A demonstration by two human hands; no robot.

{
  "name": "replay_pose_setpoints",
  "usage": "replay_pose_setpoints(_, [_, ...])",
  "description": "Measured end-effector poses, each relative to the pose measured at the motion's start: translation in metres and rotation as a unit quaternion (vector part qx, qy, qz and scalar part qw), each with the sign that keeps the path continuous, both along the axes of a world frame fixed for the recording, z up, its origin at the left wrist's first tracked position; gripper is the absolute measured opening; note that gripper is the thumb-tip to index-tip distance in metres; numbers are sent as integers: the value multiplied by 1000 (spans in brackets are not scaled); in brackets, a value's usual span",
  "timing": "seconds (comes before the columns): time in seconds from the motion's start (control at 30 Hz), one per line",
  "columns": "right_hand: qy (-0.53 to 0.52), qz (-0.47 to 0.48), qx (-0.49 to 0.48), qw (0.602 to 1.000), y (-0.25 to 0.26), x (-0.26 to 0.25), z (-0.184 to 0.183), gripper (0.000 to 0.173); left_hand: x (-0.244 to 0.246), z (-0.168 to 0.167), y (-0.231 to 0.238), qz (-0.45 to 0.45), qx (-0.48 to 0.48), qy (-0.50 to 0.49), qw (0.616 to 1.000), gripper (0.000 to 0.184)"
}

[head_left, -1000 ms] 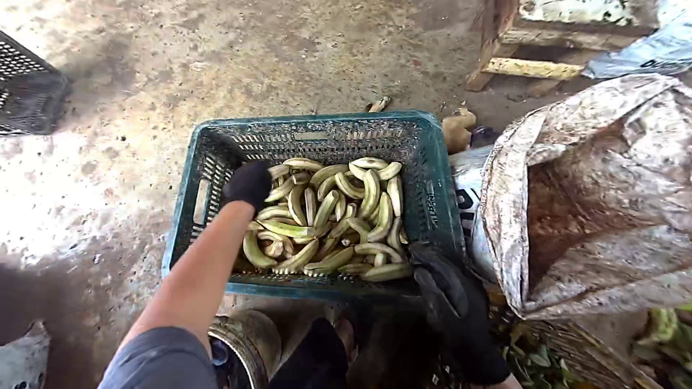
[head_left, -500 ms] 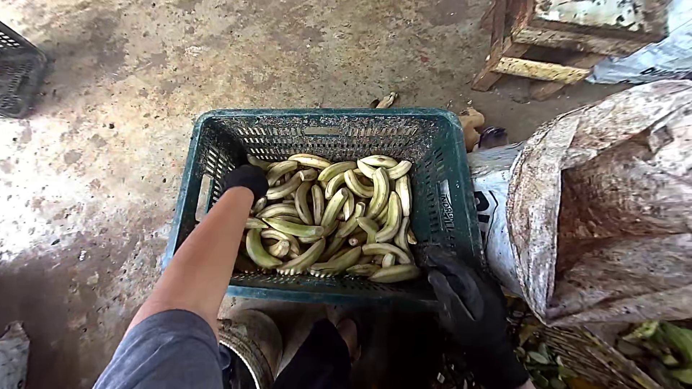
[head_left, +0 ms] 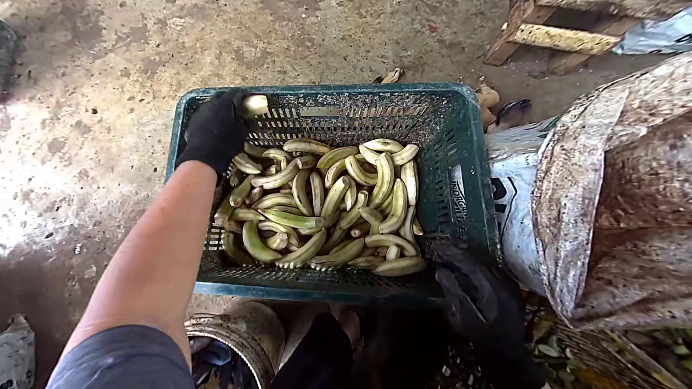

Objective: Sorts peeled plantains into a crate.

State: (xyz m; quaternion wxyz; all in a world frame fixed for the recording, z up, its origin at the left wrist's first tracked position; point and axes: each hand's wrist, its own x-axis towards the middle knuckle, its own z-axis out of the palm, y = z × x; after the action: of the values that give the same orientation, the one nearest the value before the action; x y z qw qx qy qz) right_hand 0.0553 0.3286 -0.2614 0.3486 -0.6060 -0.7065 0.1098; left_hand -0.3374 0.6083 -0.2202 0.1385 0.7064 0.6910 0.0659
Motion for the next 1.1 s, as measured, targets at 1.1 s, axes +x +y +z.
replay_pose_setpoints(1.1, [-101,-20,0,995,4,-5,4,42,50,-79,-53,-81,-144,155,974,56])
